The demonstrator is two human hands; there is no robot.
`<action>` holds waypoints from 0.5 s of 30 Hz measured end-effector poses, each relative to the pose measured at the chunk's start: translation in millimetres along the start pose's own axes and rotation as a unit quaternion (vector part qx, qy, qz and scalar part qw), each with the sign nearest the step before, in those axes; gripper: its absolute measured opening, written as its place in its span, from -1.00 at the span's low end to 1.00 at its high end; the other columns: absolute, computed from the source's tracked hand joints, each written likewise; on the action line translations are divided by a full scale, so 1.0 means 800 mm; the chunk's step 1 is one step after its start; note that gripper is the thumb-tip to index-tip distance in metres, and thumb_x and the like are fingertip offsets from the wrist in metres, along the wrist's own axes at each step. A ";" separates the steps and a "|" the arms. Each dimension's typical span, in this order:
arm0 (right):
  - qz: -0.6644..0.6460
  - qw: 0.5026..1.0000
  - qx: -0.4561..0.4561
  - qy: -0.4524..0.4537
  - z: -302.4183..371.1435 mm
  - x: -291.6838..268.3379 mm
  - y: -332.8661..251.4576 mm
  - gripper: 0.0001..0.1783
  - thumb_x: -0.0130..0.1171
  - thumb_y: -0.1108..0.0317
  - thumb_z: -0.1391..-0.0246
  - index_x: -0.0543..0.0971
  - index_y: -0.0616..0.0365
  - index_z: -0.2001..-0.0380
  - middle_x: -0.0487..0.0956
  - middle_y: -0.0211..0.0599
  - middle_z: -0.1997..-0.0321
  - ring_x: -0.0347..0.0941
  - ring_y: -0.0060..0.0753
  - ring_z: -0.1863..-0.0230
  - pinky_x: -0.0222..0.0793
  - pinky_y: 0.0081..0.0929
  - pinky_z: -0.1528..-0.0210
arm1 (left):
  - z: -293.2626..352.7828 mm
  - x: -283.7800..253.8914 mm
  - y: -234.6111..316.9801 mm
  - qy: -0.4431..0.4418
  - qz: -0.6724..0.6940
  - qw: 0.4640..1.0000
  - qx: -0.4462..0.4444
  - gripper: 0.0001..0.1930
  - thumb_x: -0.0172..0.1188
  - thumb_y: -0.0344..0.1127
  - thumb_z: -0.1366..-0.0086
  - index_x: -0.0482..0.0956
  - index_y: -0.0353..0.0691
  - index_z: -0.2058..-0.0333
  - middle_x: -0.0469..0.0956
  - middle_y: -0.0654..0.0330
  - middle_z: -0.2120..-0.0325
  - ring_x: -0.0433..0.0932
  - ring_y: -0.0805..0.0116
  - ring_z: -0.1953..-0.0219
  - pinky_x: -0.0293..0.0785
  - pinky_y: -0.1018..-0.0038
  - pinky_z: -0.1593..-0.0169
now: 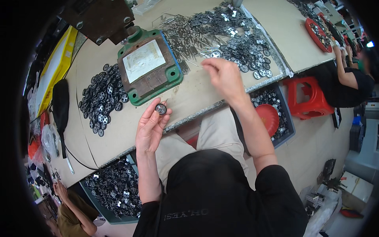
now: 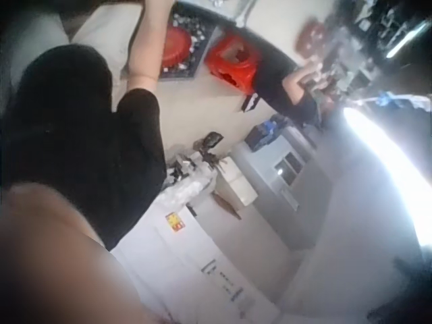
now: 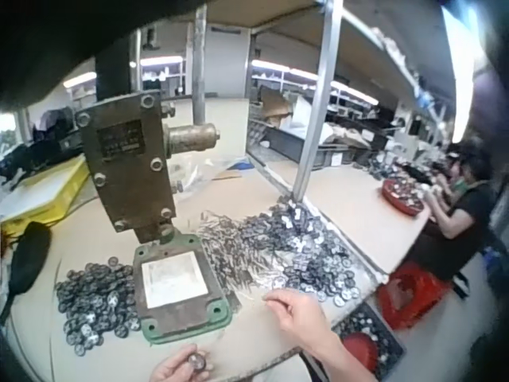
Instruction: Manually assemble small metal and plastic parts into a housing at a manufacturing workstation.
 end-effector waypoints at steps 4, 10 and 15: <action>0.145 0.986 -0.017 -0.076 -0.029 -0.011 0.020 -0.85 0.13 0.45 0.10 0.57 0.24 0.39 0.55 -0.20 0.50 0.46 -0.33 0.48 0.34 -0.48 0.37 | -0.002 -0.001 0.000 0.008 -0.006 1.000 -0.002 -0.61 0.01 -0.46 -0.24 0.30 -0.34 -0.05 0.42 0.03 0.08 0.48 0.21 0.10 0.46 0.44 0.04; 0.195 0.968 0.077 -0.136 -0.027 -0.014 0.029 -0.77 0.24 0.39 0.20 0.56 0.26 0.39 0.52 -0.26 0.56 0.44 -0.38 0.50 0.34 -0.46 0.38 | -0.002 -0.002 0.000 0.005 -0.006 1.000 -0.001 -0.62 0.02 -0.46 -0.24 0.31 -0.34 -0.05 0.42 0.03 0.07 0.48 0.20 0.09 0.45 0.44 0.04; 0.133 0.976 0.079 -0.153 -0.014 -0.006 0.021 -0.75 0.25 0.41 0.21 0.55 0.28 0.39 0.52 -0.27 0.57 0.43 -0.40 0.51 0.34 -0.51 0.39 | -0.002 -0.001 0.001 0.006 -0.009 1.000 -0.003 -0.62 0.02 -0.45 -0.24 0.31 -0.34 -0.04 0.43 0.02 0.08 0.48 0.20 0.09 0.45 0.43 0.03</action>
Point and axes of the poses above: each hand's wrist, its own z-axis away from the middle knuckle, its own x-axis out of the palm, y = z × x, the point moved 5 cm from there along -z, towards the middle knuckle
